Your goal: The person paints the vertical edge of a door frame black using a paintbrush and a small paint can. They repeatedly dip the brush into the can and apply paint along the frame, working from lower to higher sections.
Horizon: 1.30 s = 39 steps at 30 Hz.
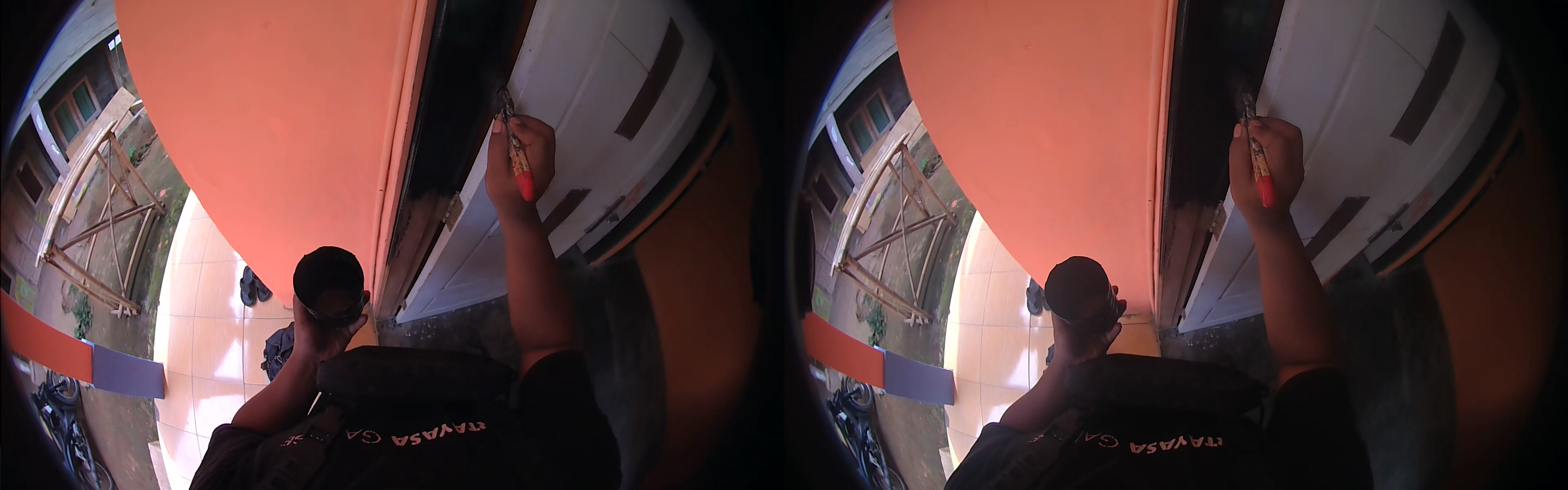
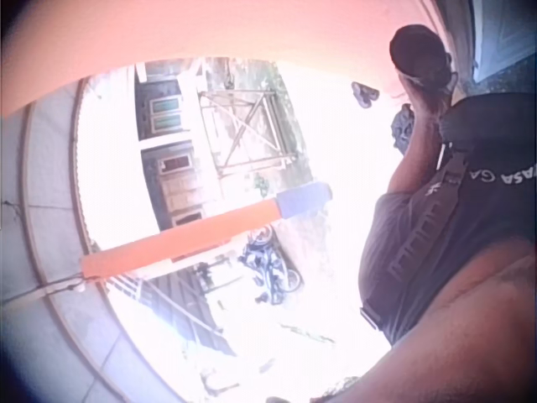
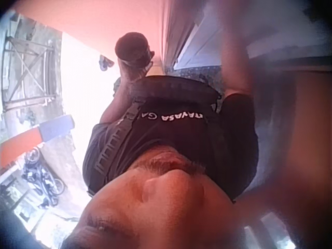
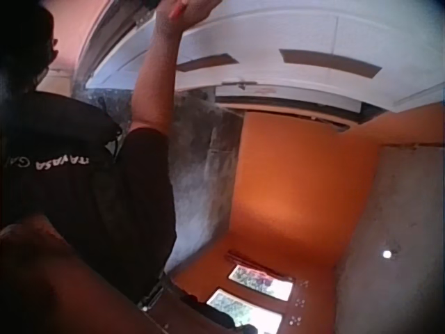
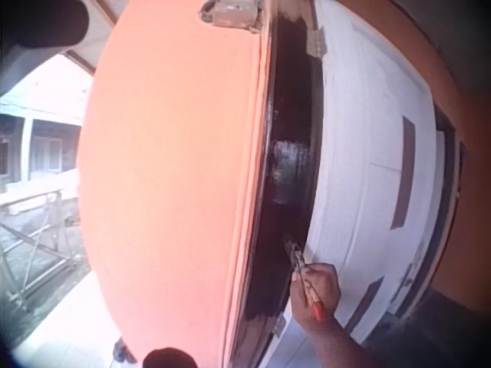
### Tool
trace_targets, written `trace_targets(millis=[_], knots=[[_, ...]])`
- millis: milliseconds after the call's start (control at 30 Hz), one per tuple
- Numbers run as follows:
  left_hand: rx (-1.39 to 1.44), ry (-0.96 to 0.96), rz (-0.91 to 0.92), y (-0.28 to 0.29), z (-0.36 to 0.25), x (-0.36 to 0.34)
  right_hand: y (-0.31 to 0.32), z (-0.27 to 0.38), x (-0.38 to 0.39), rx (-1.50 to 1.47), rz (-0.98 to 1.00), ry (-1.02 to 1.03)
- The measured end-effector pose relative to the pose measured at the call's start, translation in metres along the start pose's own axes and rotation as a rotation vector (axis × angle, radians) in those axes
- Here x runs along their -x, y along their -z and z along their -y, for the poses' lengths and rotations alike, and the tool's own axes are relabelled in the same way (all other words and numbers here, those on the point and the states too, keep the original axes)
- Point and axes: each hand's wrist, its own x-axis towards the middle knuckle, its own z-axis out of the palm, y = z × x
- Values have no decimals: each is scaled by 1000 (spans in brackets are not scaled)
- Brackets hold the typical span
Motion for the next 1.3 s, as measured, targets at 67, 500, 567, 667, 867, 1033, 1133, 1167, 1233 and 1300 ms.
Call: trace_targets(millis=[67,500,567,667,867,1033,1133,1167,1233,1300], knots=[[0,-16,4,1,1,0,5,1,36,-27,147,-86],[-40,-51,-41,3,-6,1,1,33,90,-180,387,-282],[-23,-32,16,4,-5,-1,-15,24,43,-143,294,-201],[-81,-26,18,-1,-5,0,-24,23,-5,-72,115,-22],[-17,-63,-24,4,-6,7,-6,30,62,-127,278,-135],[-12,-114,-73,3,-9,14,45,62,179,-219,583,-402],[35,-104,-88,7,-10,18,64,89,191,-251,596,-542],[50,-94,-85,8,-11,18,66,93,191,-258,590,-583],[57,-76,-99,9,-11,19,68,95,191,-280,594,-707],[39,-69,-117,10,-10,19,68,97,184,-298,616,-876]])
